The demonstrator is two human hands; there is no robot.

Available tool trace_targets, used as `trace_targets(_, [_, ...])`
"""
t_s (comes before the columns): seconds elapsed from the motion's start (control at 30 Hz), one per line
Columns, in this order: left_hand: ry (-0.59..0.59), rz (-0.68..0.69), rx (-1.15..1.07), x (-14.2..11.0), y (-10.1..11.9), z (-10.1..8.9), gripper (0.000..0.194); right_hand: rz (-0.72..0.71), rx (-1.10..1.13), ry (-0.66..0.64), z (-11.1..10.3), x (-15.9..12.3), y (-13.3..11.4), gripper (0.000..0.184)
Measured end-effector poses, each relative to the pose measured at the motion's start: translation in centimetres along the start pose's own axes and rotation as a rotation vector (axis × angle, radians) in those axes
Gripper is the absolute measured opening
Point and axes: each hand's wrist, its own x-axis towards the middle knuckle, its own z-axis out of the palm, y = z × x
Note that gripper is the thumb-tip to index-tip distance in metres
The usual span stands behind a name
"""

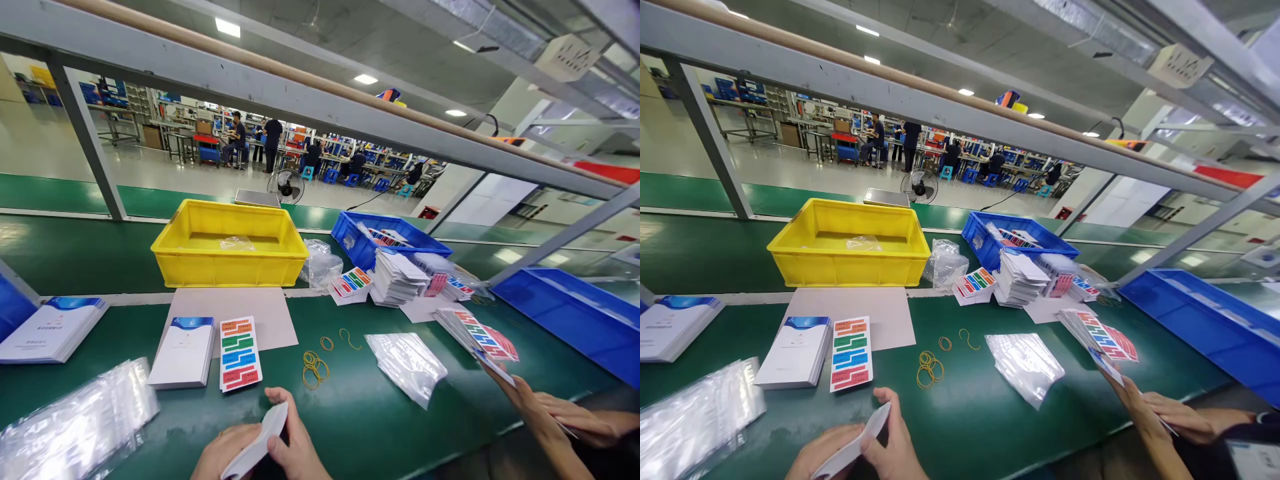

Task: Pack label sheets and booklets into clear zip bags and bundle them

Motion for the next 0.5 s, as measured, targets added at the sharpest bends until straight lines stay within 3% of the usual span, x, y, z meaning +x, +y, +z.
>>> trace_targets(0.1, [-0.066, -0.051, 0.083, -0.4, 0.5, -1.1, 0.022, 0.014, -0.048, -0.096, -1.6, 0.0, -1.0, 0.063])
trace_targets(0.2, [0.085, -0.16, 0.081, -1.0, 0.4, -1.1, 0.021, -0.009, -0.02, -0.116, -1.8, 0.4, -0.8, 0.023])
trace_targets(0.27, [0.212, -0.21, 0.054, -1.5, 0.0, -0.7, 0.02, -0.03, 0.008, -0.109, -1.2, 0.4, -0.3, 0.011])
trace_targets(0.33, [0.258, -0.192, 0.027, -2.0, -0.6, -0.2, 0.022, -0.034, 0.021, -0.127, -0.4, 0.2, 0.4, 0.021])
trace_targets(0.43, [0.216, -0.127, -0.001, -2.6, -1.2, 0.3, 0.032, -0.053, -0.014, -0.123, 0.8, -0.4, 1.1, 0.055])
trace_targets(0.5, [0.184, -0.103, -0.002, -2.6, -1.2, 0.3, 0.029, -0.065, -0.042, -0.097, 1.3, -0.6, 1.4, 0.062])
